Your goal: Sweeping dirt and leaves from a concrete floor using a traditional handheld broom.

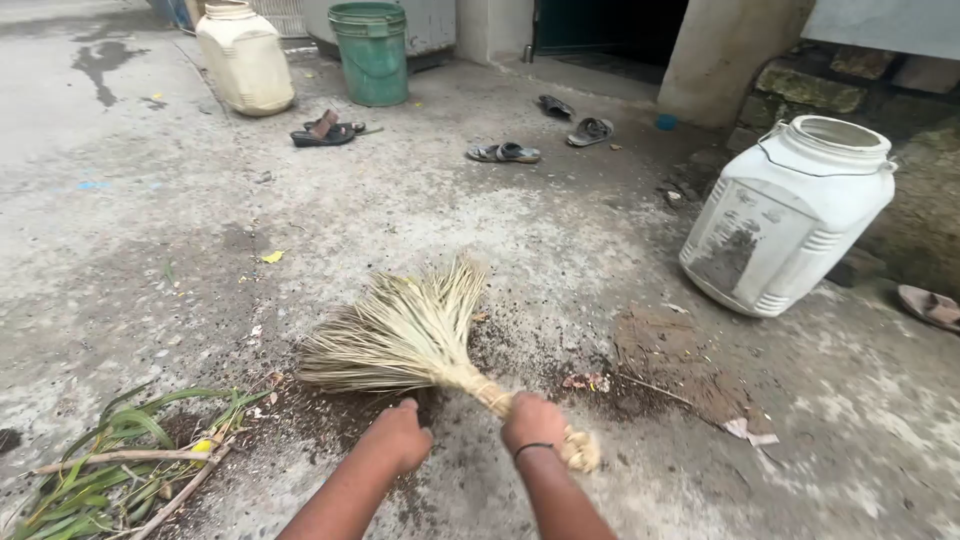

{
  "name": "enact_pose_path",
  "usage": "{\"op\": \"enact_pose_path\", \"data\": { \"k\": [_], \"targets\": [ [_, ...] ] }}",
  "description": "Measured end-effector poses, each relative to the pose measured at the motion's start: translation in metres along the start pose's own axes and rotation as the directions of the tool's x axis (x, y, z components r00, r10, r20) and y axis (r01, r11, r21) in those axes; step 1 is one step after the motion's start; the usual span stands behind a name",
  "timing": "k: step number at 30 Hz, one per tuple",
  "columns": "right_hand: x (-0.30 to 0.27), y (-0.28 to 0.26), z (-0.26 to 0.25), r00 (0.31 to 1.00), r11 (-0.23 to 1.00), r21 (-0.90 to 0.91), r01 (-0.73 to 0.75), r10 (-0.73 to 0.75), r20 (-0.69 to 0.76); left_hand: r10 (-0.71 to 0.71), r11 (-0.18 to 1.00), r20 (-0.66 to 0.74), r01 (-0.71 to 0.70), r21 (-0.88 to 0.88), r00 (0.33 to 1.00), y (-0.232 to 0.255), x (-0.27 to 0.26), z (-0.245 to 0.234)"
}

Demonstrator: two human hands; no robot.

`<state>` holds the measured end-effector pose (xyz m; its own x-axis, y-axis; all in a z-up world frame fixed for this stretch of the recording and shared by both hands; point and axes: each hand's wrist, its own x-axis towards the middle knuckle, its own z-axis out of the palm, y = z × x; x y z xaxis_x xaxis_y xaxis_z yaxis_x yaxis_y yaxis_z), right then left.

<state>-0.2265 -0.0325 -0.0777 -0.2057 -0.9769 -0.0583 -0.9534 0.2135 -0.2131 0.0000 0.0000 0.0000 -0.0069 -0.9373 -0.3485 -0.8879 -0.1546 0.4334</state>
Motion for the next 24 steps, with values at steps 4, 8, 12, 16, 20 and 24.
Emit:
{"op": "enact_pose_path", "data": {
  "k": [4,8,12,16,20,24],
  "targets": [
    [-0.011,-0.032,0.025,0.992,0.991,0.119,-0.068,0.055,0.111,-0.038,0.993,0.072,0.030,0.111,0.997,0.002,0.013,0.006],
    [-0.014,-0.033,0.020,0.973,0.984,0.169,-0.063,0.023,0.230,-0.009,0.993,0.072,0.000,0.121,0.997,0.001,0.042,0.017],
    [-0.032,-0.003,-0.032,0.980,0.974,0.225,-0.030,-0.017,0.200,-0.016,0.998,0.075,0.011,0.066,0.997,0.005,0.079,0.040],
    [-0.043,0.069,-0.046,0.998,0.969,0.245,-0.027,0.014,0.056,0.056,0.998,0.114,-0.054,-0.023,0.992,0.032,0.138,0.094],
    [-0.062,0.152,-0.079,0.987,0.972,0.177,-0.157,0.158,0.013,0.157,0.926,0.170,-0.085,-0.368,0.973,0.117,0.155,0.159],
    [-0.091,0.248,-0.099,0.915,0.912,0.131,-0.389,0.399,-0.062,0.272,0.910,0.277,-0.153,-0.385,0.921,0.205,0.100,0.187]
  ]
}}
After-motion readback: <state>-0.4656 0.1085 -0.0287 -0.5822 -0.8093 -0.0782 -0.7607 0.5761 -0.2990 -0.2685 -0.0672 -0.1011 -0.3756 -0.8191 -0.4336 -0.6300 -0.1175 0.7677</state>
